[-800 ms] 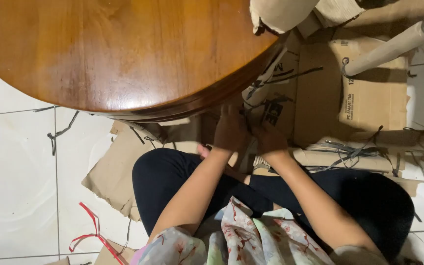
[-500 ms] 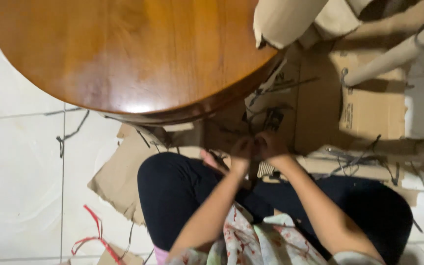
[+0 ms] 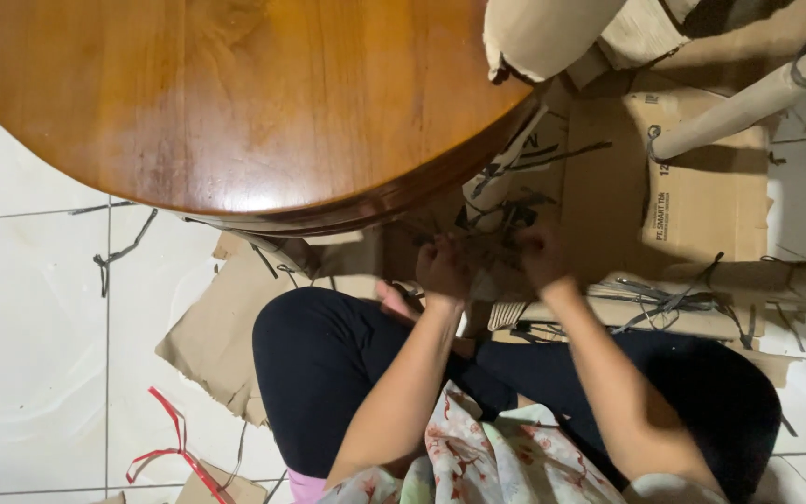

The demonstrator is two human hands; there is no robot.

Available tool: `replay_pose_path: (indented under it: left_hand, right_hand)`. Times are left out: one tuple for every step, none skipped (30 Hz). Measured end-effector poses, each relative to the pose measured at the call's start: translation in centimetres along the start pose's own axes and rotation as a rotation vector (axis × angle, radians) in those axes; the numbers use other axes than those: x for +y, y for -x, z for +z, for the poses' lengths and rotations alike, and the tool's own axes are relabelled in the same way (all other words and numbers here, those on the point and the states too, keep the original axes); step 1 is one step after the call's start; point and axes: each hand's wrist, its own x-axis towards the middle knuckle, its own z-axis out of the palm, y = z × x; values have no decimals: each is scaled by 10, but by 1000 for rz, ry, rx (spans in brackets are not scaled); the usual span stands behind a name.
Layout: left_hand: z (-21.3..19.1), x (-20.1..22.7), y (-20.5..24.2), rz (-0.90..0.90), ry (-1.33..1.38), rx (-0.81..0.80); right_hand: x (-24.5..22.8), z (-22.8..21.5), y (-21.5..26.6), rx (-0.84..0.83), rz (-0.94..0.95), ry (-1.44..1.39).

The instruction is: Wrapping the legs of a wooden stool with protective paper and securing them with wire ties for transport.

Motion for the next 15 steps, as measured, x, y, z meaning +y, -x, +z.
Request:
replay_pose_path:
  left_hand:
    - [-10,-9,-10,-1,2,2]
    - [-19,-17,-20,85,-105,72]
    - [-26,-25,-32,175,-209,140]
    - [-28,-28,-44,177,-205,140]
    - [-33,-30,-56,126,-157,129]
    - [-37,-32,-68,76,-108,119]
    - [-26,-24,-53,76,-108,126]
    - [-16,-17,-39,65,-117,93]
    - [-4,-10,-25,53,-128,60]
    - [-7,-10,-22,53,-129,66]
    - [-7,-9,-22,42,-237,-8]
    - [-7,-8,-21,30,-344,-81]
    - [-13,-11,-27,32,-343,-80]
    - [-19,-14,-32,26,-399,-83]
    - [-24,-19,-38,16,-457,-90]
  right_hand:
    - [-18,-3,-1,-1,1,2]
    - [-36,-6,-3,15,-31,41]
    - [-55,-9,-8,31,-68,78]
    - [-55,-9,-14,30,-71,79]
    - [-55,-7,-17,42,-67,88]
    - [-55,-6,-20,54,-63,98]
    - [-53,-7,-22,48,-58,97]
    - [-50,-8,-24,22,-19,147]
    - [-48,-9,-26,-3,22,196]
    - [-46,-9,-24,-7,26,196]
    - [-46,-9,-26,2,1,118]
    - [-46,-9,-27,11,-24,40]
    - [-59,-12,-26,8,-25,40]
    - [-72,-15,-26,24,-78,52]
    - [-83,-20,-24,46,-130,67]
